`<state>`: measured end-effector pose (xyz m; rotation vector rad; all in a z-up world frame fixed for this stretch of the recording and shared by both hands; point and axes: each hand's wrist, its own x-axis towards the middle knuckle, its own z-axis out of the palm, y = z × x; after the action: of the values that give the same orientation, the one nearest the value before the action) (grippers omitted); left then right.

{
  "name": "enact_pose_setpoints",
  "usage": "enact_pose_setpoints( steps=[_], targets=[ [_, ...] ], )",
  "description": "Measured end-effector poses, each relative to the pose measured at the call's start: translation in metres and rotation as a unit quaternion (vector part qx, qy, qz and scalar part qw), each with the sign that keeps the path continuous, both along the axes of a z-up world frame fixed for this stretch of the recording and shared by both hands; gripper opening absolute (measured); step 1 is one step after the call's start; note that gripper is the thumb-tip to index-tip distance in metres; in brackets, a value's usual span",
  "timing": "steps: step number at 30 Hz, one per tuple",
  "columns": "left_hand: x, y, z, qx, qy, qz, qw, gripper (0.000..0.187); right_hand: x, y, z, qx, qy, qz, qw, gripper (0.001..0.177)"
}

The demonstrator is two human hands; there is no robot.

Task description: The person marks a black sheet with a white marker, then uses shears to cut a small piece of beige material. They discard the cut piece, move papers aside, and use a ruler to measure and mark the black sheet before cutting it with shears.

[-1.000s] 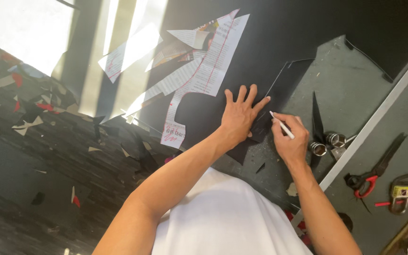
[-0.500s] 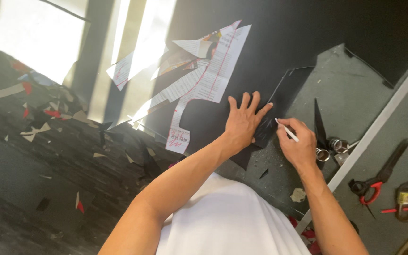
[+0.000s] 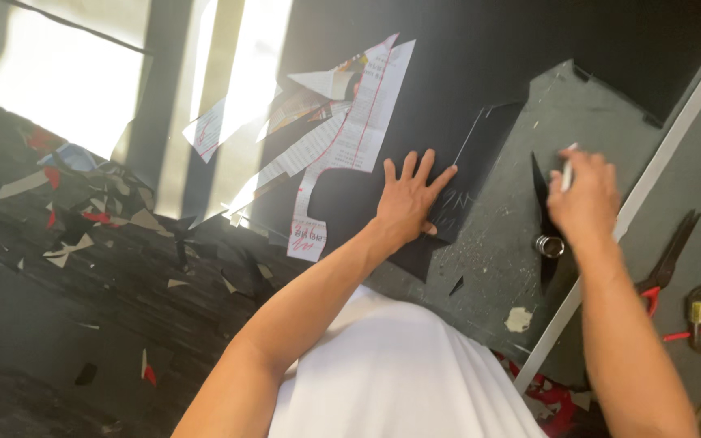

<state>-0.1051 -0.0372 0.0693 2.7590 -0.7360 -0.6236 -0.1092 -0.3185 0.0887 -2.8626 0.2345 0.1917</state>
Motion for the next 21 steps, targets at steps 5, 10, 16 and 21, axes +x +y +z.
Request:
enact_pose_setpoints(
  steps=[5, 10, 16, 21],
  targets=[
    [-0.044, 0.012, 0.002, -0.124, -0.124, 0.067, 0.982, 0.098, -0.030, -0.052, -0.001, 0.078, -0.049, 0.004, 0.996, 0.081],
    [-0.086, 0.019, 0.008, -0.242, -0.055, 0.108, 0.963, 0.077, -0.134, -0.081, -0.016, 0.014, -0.181, -0.147, 0.972, 0.053],
    [-0.082, 0.034, 0.005, -0.273, -0.030, 0.078, 0.958, 0.047, -0.225, -0.079, -0.053, 0.016, -0.147, -0.300, 0.943, 0.051],
    [-0.082, 0.039, 0.008, -0.342, 0.000, 0.142, 0.929, 0.023, -0.244, -0.080, -0.059, 0.026, -0.150, -0.290, 0.945, 0.045]
  ],
)
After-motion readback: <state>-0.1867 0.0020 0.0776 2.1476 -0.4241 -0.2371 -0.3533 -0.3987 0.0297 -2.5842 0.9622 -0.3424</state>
